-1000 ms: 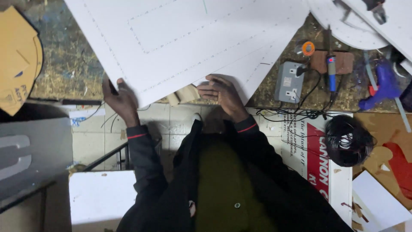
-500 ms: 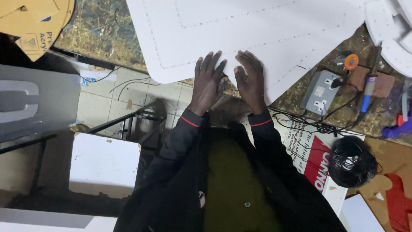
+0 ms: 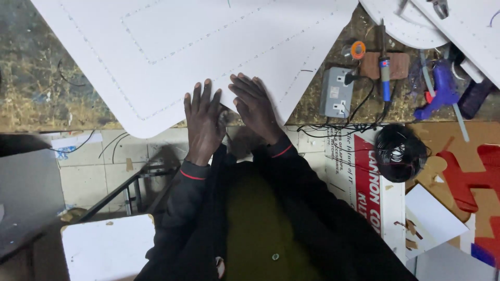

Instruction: The person aligns a white board with LED strips and uses a soldering iron to attach wires to the strip. They handle solder wire and a soldering iron while working on the board.

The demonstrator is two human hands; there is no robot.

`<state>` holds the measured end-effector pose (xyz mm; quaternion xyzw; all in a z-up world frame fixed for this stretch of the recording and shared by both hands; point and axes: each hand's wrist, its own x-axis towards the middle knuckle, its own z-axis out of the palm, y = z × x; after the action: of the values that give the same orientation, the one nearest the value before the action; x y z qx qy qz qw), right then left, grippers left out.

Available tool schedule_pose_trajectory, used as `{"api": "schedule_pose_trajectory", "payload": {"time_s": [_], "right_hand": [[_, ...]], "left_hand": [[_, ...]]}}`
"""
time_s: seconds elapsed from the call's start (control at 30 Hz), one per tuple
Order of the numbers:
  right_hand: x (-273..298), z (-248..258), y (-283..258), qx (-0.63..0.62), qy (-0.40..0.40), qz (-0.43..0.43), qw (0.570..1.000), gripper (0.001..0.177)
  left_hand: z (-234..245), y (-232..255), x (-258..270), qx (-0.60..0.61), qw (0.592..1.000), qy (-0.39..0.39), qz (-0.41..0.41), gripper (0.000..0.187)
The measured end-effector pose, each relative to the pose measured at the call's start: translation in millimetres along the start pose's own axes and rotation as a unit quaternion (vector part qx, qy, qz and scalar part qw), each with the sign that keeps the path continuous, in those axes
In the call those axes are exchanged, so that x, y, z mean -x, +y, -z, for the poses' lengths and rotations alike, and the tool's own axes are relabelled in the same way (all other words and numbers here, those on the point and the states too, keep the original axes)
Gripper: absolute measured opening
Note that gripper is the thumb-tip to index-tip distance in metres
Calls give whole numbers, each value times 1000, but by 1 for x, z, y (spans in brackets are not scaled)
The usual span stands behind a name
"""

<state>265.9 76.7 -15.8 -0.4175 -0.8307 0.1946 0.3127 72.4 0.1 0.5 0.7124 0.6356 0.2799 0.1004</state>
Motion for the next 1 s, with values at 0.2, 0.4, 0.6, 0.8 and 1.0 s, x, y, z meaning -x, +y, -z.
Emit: {"api": "schedule_pose_trajectory", "payload": {"time_s": [0.2,0.4,0.6,0.8,1.0], "right_hand": [[-12,28,9,63,39,-30,997,49],[-11,49,46,117,23,-42,992,51],[-6,70,75,121,28,-67,990,50],[-12,82,75,125,-10,-78,989,48],[-9,89,88,95,-40,-59,993,50]], "left_hand": [[-7,12,-26,53,998,-12,-20,55],[-20,23,-43,41,998,-22,-44,55],[-35,40,-65,51,996,-47,-52,55],[-46,57,-83,41,996,-74,-32,55],[-66,83,-93,15,996,-85,4,56]]}}
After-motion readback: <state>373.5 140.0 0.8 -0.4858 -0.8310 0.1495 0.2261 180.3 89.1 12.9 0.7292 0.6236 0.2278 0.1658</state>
